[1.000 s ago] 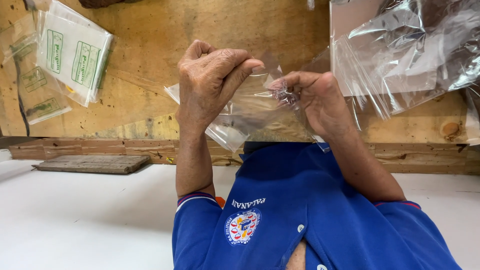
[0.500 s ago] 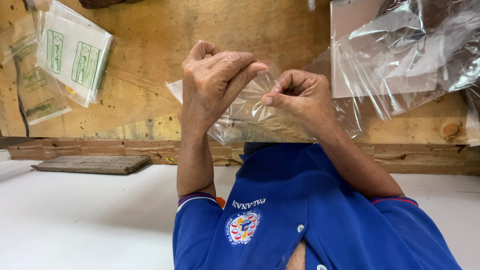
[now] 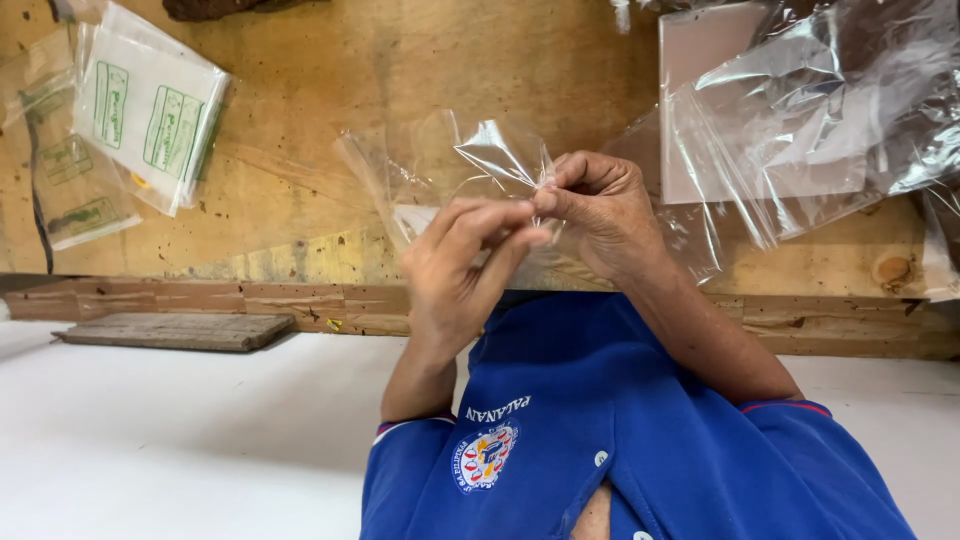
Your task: The person is packaging bundles of dried leaves into clear plastic bags on a wooden workbench.
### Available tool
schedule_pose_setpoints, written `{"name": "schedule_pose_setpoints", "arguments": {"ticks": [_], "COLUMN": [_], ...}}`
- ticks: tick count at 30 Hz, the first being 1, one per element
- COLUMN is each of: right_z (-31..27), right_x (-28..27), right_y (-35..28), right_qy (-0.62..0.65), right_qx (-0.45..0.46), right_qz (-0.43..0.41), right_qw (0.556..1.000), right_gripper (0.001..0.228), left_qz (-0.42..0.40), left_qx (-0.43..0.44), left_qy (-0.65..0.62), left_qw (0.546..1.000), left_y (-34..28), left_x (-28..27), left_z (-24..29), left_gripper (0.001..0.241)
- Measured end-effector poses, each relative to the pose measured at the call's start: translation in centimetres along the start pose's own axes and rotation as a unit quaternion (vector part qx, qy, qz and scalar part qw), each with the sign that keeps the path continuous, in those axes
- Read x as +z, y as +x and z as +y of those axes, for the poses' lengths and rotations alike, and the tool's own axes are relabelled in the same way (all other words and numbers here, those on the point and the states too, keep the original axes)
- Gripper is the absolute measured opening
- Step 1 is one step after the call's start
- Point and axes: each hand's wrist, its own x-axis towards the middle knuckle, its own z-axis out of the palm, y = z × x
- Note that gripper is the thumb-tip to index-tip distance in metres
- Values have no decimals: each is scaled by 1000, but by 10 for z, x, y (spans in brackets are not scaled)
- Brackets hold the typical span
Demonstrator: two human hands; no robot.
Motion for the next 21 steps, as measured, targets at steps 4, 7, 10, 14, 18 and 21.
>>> {"name": "schedule_pose_setpoints", "arguments": {"ticks": [4,7,10,14,18,21], "right_z": [3,-3,0,16,10,13], "right_x": [9,6,-2,-21,-14,-14], "right_y": [-5,-8,-7,-1,-2,-2], "right_qy": [99,79,64,43,32,24], "right_qx": [4,44,63,71,66,84], "right_qz": [-6,-27,-30,-7,-47,-54], "right_qw": [995,996,996,997,996,995], "right_gripper": [12,12,17,25,24,24], "left_qz": [77,91,79,49,44,42], "left_qx": [-89,-128,-137,-132,-107,-108], "left_qy": [-119,-177,-189,-166,-119,-105], "left_qw": [986,972,969,976,986,988], "left_y": [-12,-13,-13,-16,-16,-16], "left_x": [19,18,16,19,21,19], "left_z": [-31,-34,-35,-30,-31,-31], "left_gripper": [25,21,16,9,5,8]}}
